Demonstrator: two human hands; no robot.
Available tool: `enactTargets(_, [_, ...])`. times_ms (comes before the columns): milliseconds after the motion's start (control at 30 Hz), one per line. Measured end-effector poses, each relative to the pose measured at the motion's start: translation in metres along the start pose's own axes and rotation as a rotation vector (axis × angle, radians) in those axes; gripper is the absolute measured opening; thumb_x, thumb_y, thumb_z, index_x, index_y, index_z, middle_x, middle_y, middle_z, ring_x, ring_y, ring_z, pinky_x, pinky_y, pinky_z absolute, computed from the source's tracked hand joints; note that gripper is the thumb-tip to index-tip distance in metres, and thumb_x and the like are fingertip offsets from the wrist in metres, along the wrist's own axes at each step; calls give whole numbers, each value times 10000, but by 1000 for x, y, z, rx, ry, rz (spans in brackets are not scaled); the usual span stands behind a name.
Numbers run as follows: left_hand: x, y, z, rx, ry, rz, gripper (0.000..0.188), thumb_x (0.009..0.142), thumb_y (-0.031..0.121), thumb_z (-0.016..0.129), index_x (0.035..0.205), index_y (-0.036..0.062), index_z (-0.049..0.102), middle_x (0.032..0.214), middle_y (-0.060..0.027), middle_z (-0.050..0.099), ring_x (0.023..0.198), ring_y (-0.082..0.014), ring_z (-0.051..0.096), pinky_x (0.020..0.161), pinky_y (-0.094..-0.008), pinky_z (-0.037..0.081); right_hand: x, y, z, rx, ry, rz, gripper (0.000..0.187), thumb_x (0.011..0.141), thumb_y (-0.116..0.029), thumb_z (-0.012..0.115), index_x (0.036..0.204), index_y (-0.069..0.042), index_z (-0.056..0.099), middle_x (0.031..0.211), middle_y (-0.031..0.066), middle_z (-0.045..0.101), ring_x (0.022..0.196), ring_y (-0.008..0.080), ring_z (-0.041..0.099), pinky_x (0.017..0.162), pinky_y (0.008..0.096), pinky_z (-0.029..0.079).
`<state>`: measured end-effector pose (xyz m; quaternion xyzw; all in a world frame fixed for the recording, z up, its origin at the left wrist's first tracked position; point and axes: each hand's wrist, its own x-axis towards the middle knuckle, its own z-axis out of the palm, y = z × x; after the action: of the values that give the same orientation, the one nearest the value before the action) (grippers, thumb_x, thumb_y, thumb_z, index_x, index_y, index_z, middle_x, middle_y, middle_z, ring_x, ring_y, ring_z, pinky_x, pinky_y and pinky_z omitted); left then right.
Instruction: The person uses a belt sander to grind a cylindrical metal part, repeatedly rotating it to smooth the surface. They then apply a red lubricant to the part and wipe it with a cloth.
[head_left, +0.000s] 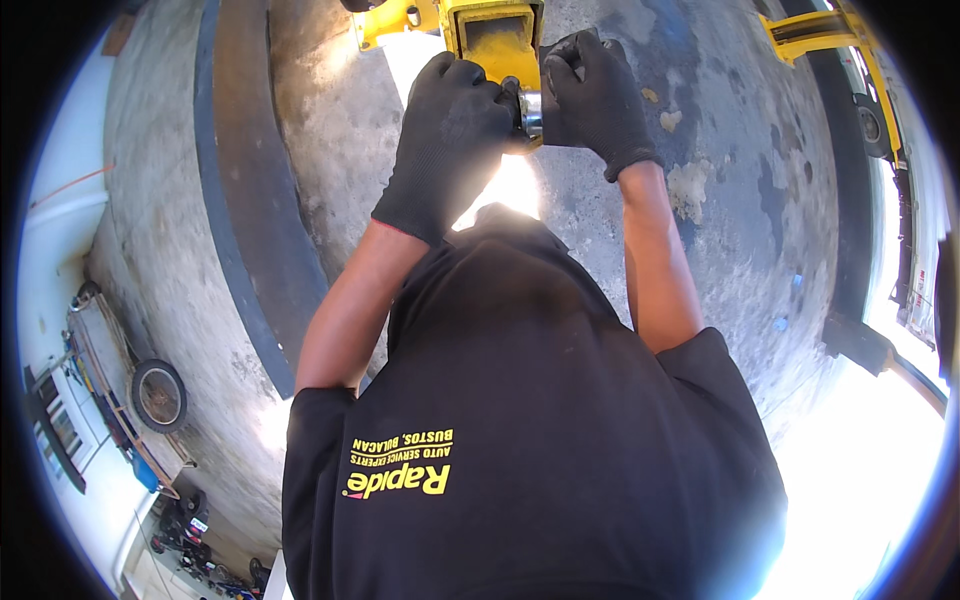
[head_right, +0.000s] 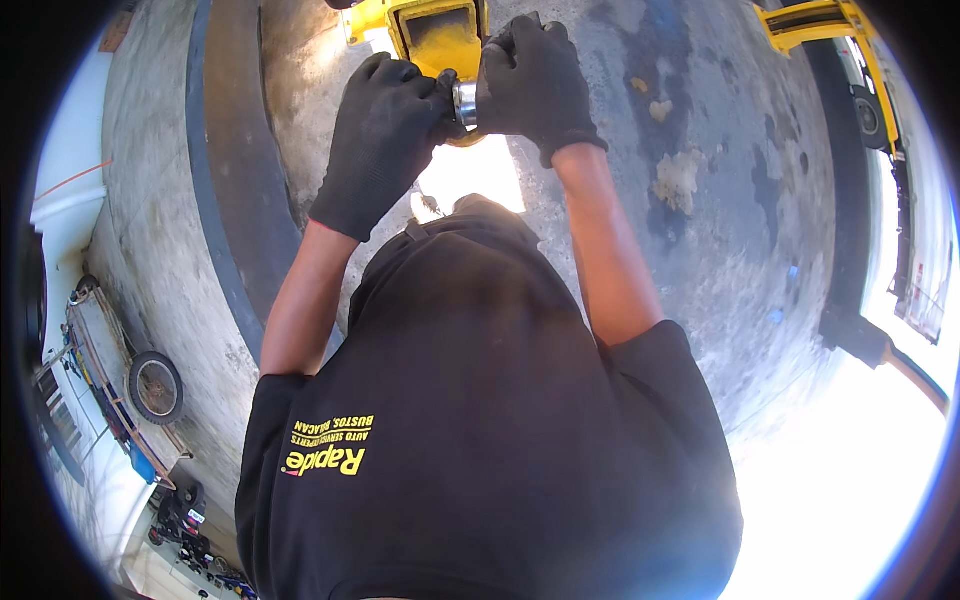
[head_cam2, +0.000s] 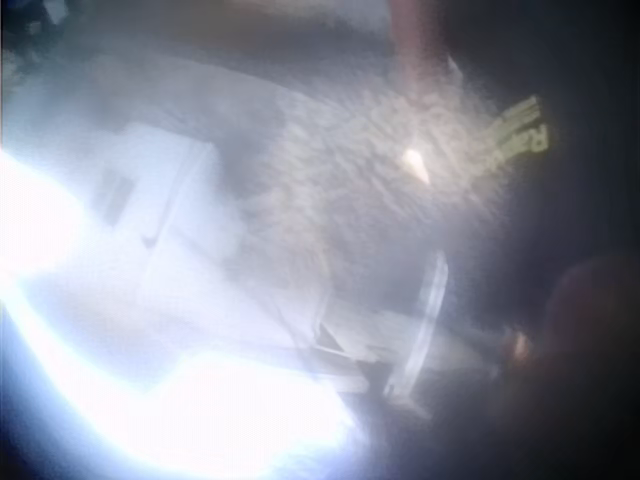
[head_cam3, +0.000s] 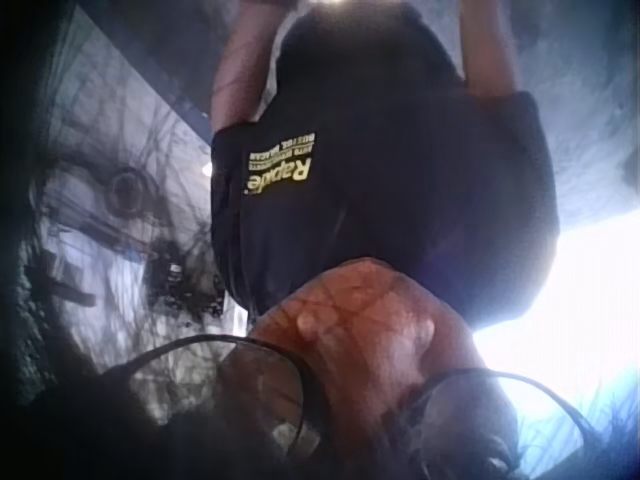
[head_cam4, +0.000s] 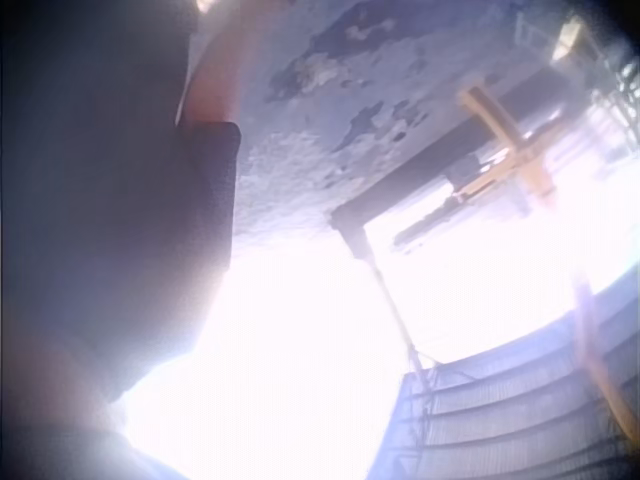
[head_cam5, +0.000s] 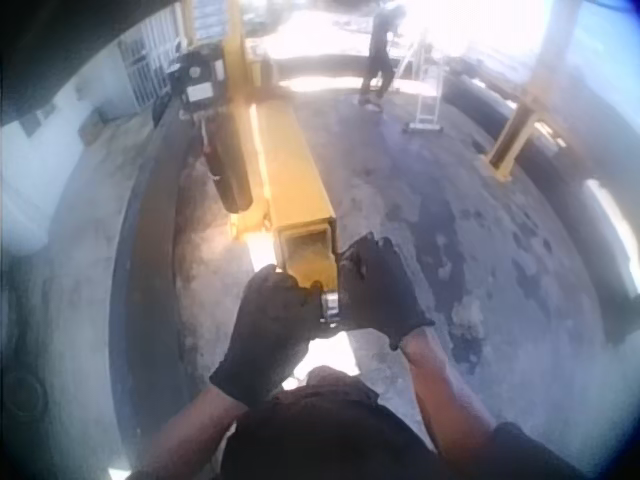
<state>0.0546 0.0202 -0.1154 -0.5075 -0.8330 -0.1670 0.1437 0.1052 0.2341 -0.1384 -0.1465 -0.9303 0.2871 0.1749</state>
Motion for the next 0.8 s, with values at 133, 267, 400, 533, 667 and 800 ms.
enactTargets(133, [-15,9,18,84,212,5,220,909,164,794,1086,59,870,898,-26,756,1017,-229,655,1150,-469,532,-5,12,-28,218,-6,0,204,1079,-201,743,1202,-40,763,1086,122,803,1092,279,756,963,434,606])
enactTargets(267, [-22,32,15,237,39,-120,515,895,300,868,1341,45,828,1147,-10,789,1286,-229,616,1312,-499,445,-23,3,-48,475,-66,103,198,1135,-91,694,1307,-17,758,1228,42,823,1141,123,743,1021,317,580])
enactTargets(400, [-20,33,15,225,57,-125,496,913,326,857,1327,55,824,1156,-17,781,1306,-234,601,1317,-496,428,-26,0,-24,247,-68,-151,194,1057,-157,764,1224,-58,766,1118,130,765,1018,285,751,915,412,602])
enactTargets(533, [-21,31,13,140,58,-127,486,918,327,849,1316,49,822,1130,-17,777,1294,-249,607,1304,-496,433,-41,-27,-31,52,-37,-17,193,992,-216,789,1136,-94,753,1106,177,703,973,429,713,897,519,605])
enactTargets(667, [-14,30,8,123,-21,-140,461,905,312,847,1286,52,834,1114,-18,779,1249,-253,628,1281,-500,448,-48,-44,-28,21,-9,-29,198,1004,-264,777,1115,-102,752,1183,192,697,1090,434,717,928,547,605])
enactTargets(800, [-12,28,12,109,51,-132,423,893,288,845,1250,61,851,1111,-24,788,1200,-249,644,1254,-500,467,-11,-24,-14,81,-124,-79,230,1005,-254,778,1169,-98,737,1206,200,685,1140,446,705,947,553,605])
